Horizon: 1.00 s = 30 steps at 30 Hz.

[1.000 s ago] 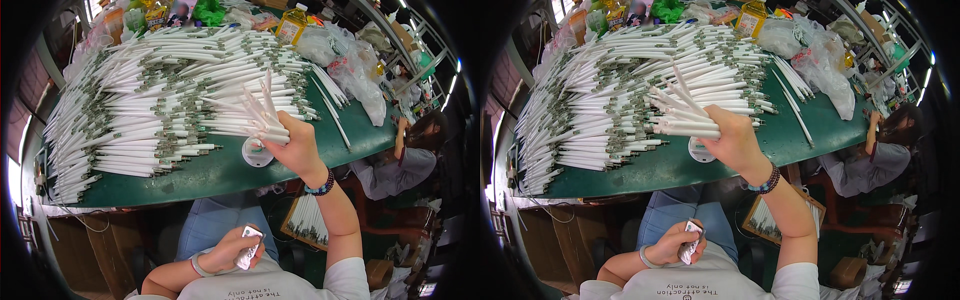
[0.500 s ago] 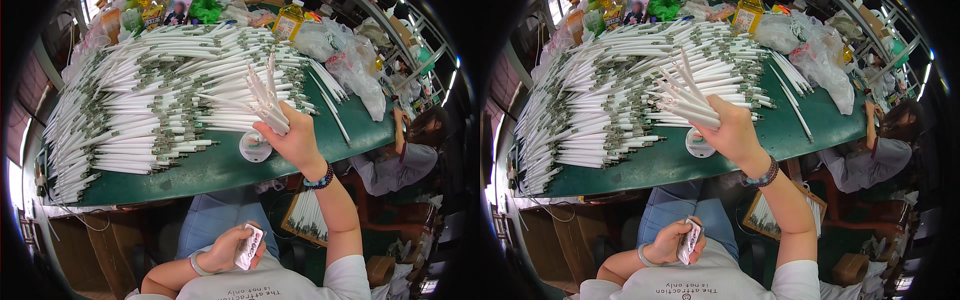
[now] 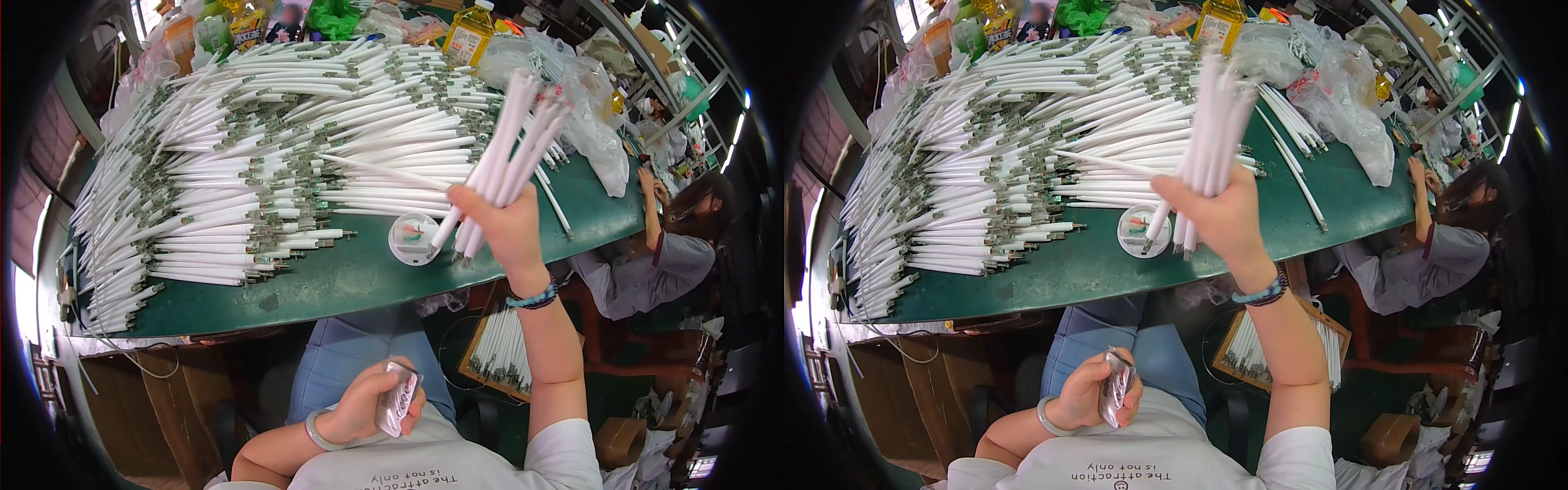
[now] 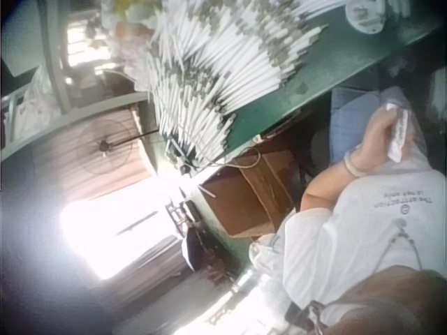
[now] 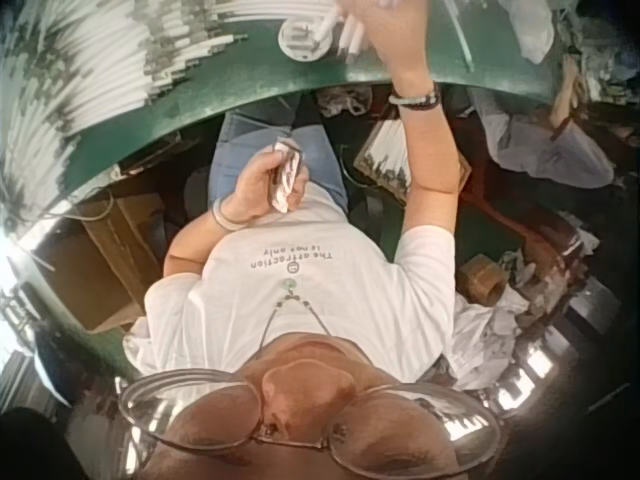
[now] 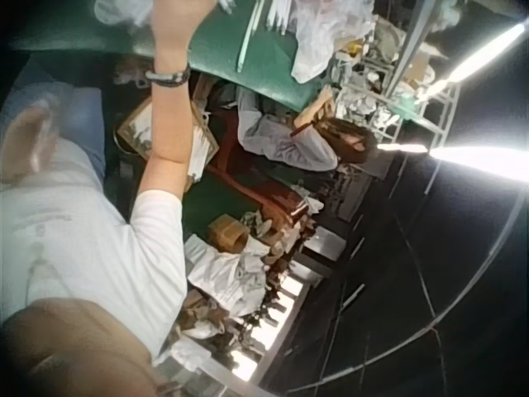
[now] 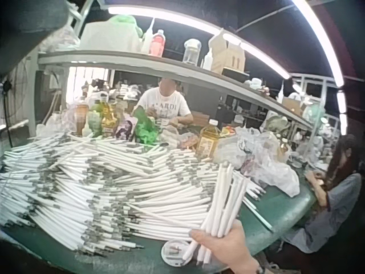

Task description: The person tests LED candle sticks by picking them up from a box by hand, touching their bases to a testing socket, and pressing a remote control to illuminate the bulbs.

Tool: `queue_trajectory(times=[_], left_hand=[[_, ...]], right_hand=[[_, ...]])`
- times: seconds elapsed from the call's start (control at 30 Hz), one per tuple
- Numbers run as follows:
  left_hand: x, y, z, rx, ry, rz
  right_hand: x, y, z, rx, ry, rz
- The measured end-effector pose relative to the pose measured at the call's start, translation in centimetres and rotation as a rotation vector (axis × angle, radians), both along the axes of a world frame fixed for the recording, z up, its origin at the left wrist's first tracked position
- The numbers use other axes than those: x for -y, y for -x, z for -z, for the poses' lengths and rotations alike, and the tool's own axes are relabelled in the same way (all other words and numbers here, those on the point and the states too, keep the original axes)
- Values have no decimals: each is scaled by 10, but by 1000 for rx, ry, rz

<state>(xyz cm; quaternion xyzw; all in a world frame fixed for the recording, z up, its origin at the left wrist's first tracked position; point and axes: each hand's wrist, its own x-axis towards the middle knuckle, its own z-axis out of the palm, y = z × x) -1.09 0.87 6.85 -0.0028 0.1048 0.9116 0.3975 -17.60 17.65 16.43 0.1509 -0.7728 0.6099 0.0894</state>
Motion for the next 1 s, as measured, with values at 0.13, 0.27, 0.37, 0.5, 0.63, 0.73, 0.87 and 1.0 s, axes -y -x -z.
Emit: queue_trajectory(times=[0.13, 0.27, 0.37, 0.5, 0.63, 0.73, 0.87, 1.0], left_hand=[[2, 9, -16, -140, 172, -54], [7, 25, -22, -284, 312, -255], [8, 28, -25, -246, 303, -308], [7, 27, -26, -242, 319, -336], [6, 26, -25, -226, 295, -341], [6, 26, -24, -226, 289, -337], [7, 26, -24, -211, 299, -330], [6, 26, -24, -195, 287, -335]], right_hand=[[1, -8, -11, 203, 397, -69], [2, -14, -17, 282, 360, -111], [7, -18, -22, 304, 409, -159], [5, -19, -22, 331, 396, -173], [5, -21, -23, 329, 405, -177], [3, -19, -22, 322, 382, -187], [3, -19, -21, 338, 373, -193], [3, -20, -21, 341, 392, -202]])
